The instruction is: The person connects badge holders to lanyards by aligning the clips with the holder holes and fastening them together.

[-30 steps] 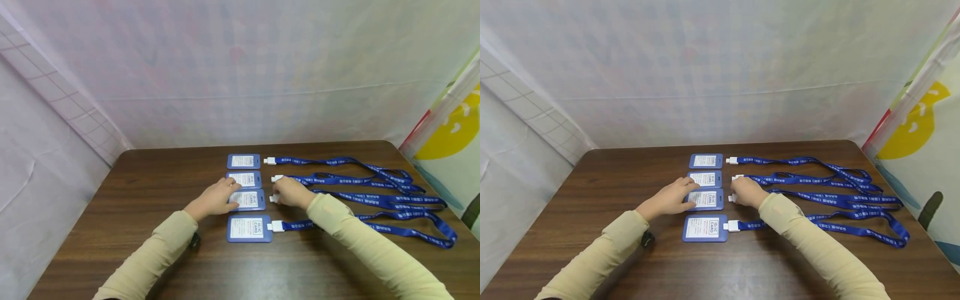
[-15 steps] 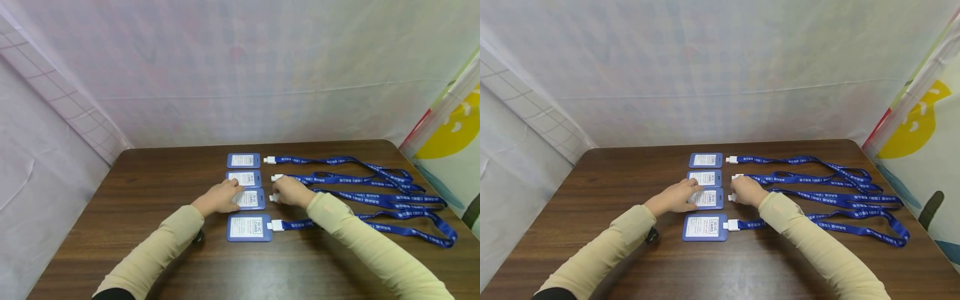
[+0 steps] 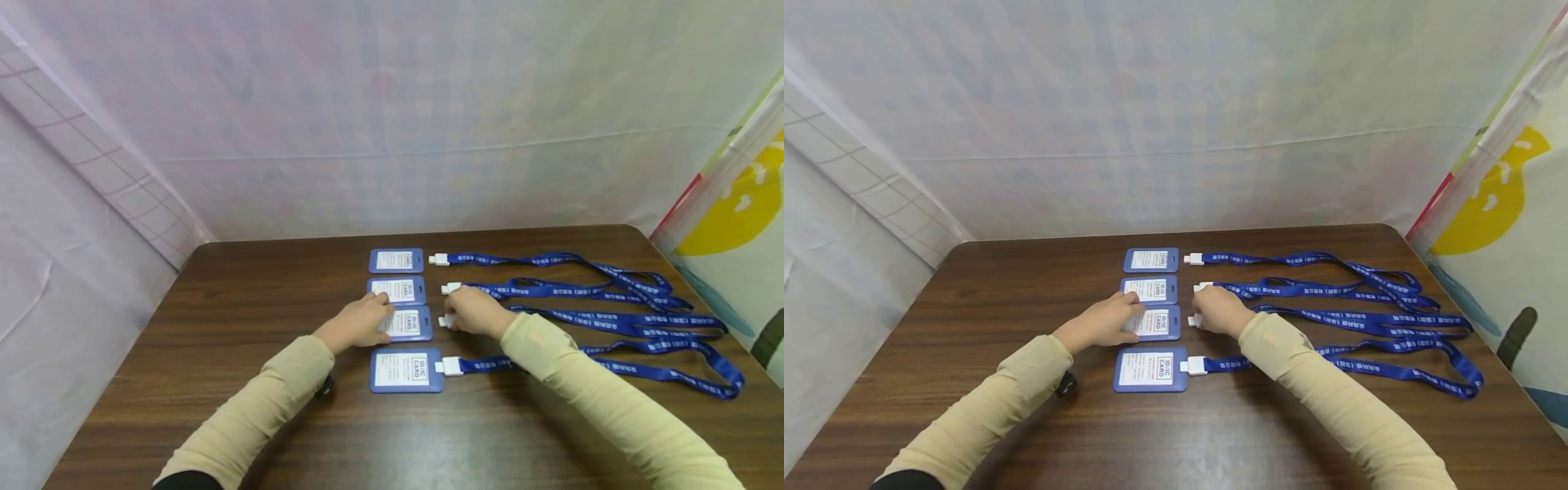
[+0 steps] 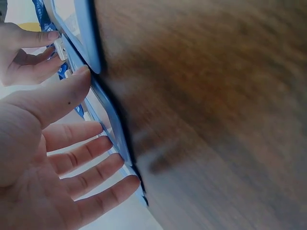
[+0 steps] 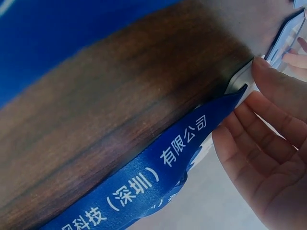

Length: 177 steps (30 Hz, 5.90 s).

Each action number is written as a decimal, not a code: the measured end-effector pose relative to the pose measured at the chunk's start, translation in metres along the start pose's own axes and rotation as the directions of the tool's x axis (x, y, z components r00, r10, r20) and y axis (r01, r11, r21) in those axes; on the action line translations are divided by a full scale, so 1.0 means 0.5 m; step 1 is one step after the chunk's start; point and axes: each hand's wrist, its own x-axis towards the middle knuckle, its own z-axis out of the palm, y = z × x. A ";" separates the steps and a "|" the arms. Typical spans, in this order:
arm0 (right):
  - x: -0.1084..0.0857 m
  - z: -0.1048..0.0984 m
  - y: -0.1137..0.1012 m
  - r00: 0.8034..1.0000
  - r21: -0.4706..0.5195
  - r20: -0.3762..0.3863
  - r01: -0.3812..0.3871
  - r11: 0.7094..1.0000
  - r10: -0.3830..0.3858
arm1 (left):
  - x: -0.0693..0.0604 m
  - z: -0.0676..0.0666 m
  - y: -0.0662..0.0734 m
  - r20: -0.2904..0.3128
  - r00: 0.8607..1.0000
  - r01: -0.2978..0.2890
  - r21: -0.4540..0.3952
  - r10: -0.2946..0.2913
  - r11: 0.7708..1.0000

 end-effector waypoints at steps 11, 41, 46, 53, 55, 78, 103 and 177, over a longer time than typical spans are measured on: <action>-0.002 0.007 0.003 0.999 0.018 -0.031 0.029 0.999 -0.028 | 0.001 0.000 0.003 0.024 0.999 0.030 -0.006 -0.030 1.000; 0.015 0.008 -0.014 1.000 0.028 0.005 0.029 0.999 -0.029 | 0.005 0.003 0.000 0.014 1.000 0.028 -0.027 -0.028 0.999; 0.016 0.008 -0.017 1.000 0.027 0.011 0.020 0.999 -0.020 | 0.005 0.004 0.000 0.013 1.000 0.026 -0.025 -0.026 0.999; 0.015 0.007 -0.020 1.000 0.026 0.006 0.015 1.000 -0.015 | 0.005 -0.001 0.004 0.031 0.999 0.027 -0.023 -0.027 0.999; 0.015 0.006 -0.021 1.000 0.026 0.012 0.010 1.000 -0.011 | 0.006 -0.002 0.005 0.035 0.999 0.028 -0.022 -0.028 0.999; 0.020 0.012 -0.018 0.995 0.001 -0.034 0.094 0.996 -0.094 | 0.010 0.005 0.009 0.025 0.999 0.026 -0.037 -0.025 0.999; 0.024 0.011 -0.017 0.983 -0.045 -0.037 0.176 0.983 -0.177 | 0.012 -0.001 0.013 0.043 0.999 0.022 -0.061 -0.020 0.998; -0.002 -0.017 0.001 0.989 0.107 -0.127 -0.067 0.992 0.081 | -0.028 -0.018 -0.026 -0.354 0.923 0.061 -0.255 -0.152 0.965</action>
